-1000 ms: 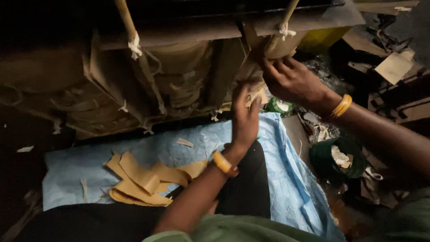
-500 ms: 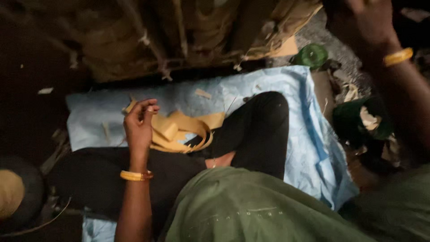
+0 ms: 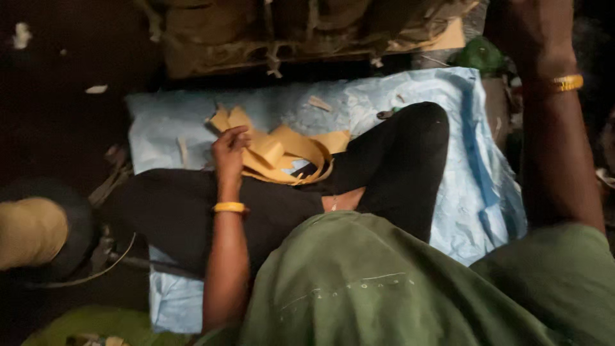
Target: The person sits on a floor mat and attaches flat tan strap strips to the hooks of a wooden frame, looping each strip over a hook and tying it in place. They repeatedly pull strips from a pile on their lap, stretch them to straighten, and secure them one at a time along the frame.
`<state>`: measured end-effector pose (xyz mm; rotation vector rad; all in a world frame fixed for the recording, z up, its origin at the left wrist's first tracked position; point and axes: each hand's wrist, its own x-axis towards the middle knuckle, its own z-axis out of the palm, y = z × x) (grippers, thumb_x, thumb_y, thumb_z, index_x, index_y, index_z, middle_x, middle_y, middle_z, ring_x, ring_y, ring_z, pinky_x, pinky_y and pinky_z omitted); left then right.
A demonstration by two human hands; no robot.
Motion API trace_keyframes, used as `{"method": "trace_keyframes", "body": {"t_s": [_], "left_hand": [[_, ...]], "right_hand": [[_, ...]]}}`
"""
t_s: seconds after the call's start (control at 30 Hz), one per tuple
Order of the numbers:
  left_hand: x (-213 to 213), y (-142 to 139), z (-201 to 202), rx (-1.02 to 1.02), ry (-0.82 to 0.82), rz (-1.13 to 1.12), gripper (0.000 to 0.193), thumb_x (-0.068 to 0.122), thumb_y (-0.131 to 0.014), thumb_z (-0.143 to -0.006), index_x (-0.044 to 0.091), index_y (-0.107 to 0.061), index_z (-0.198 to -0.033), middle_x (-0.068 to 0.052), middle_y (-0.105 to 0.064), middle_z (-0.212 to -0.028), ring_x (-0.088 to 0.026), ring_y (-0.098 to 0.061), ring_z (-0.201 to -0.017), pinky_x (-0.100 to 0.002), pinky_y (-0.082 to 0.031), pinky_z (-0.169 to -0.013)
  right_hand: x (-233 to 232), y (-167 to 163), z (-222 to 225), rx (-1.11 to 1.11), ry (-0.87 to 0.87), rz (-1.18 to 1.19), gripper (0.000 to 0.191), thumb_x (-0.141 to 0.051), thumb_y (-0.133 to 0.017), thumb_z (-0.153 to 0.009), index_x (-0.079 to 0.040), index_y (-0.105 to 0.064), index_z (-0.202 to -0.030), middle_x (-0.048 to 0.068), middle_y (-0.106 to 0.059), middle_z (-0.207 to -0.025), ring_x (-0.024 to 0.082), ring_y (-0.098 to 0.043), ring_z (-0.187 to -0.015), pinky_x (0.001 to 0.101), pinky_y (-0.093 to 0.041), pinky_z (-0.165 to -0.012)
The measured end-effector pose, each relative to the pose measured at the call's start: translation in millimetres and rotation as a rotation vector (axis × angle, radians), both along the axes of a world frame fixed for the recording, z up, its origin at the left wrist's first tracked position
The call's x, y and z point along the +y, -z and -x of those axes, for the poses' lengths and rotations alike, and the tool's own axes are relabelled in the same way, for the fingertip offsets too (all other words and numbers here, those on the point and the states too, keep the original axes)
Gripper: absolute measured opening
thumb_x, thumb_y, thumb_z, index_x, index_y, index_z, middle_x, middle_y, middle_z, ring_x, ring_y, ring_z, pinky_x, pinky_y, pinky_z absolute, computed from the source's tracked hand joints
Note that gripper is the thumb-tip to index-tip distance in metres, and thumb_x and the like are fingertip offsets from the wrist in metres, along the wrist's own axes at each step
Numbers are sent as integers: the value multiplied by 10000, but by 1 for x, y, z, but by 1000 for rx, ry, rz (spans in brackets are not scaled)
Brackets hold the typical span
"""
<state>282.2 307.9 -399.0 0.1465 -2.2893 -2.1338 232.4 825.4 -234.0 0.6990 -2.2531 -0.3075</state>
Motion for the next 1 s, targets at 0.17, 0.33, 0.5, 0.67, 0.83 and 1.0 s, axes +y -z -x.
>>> {"method": "trace_keyframes", "body": {"t_s": [0.17,0.33,0.5,0.67,0.83,1.0], "left_hand": [[-8,5,-14,74,-21,229,171,53,-618,-1007,-8,-716,-1133,-76,-750,-907,-154,-695,-816,-294,-562,-768],[-15,33,-29,178,-156,70,168,92,-597,-1048,5,-716,-1128,-71,-762,-955,-141,-739,-867,-318,-614,-820],[-5,46,-43,387,-92,544,172,44,-619,-993,50,-714,-1137,-83,-739,-1089,-240,-726,-977,-386,-565,-878],[8,45,-61,517,75,796,216,46,-616,-955,88,-710,-1145,-63,-694,-1052,-282,-640,-999,-418,-429,-964],[24,54,-69,343,405,799,209,127,-672,-978,76,-689,-1180,-93,-669,-1056,-267,-627,-1039,-442,-435,-981],[49,49,-65,570,299,1005,385,112,-680,-981,53,-605,-1354,-149,-642,-1281,-310,-552,-1229,-468,-384,-1097]], "right_hand": [[-73,62,-59,-421,-2,188,286,30,-652,-893,-107,-690,-1140,67,-695,-1150,264,-670,-954,341,-527,-809],[-156,148,-128,-672,-28,606,402,33,-674,-836,-97,-701,-1216,106,-671,-1376,343,-684,-1128,412,-574,-921],[-216,189,-162,-690,-36,918,431,56,-631,-853,-72,-666,-1263,117,-605,-1444,351,-650,-1246,429,-576,-993],[-236,215,-166,-690,131,740,389,-90,-730,-920,-47,-658,-1300,159,-621,-1314,382,-591,-1193,480,-521,-994],[-251,244,-130,-881,272,676,520,-377,-805,-889,-15,-637,-1221,208,-630,-1120,419,-623,-1003,521,-526,-777],[-273,238,-111,-988,255,453,332,-226,-742,-843,-56,-633,-1107,171,-657,-1073,385,-669,-928,492,-540,-711]]}}
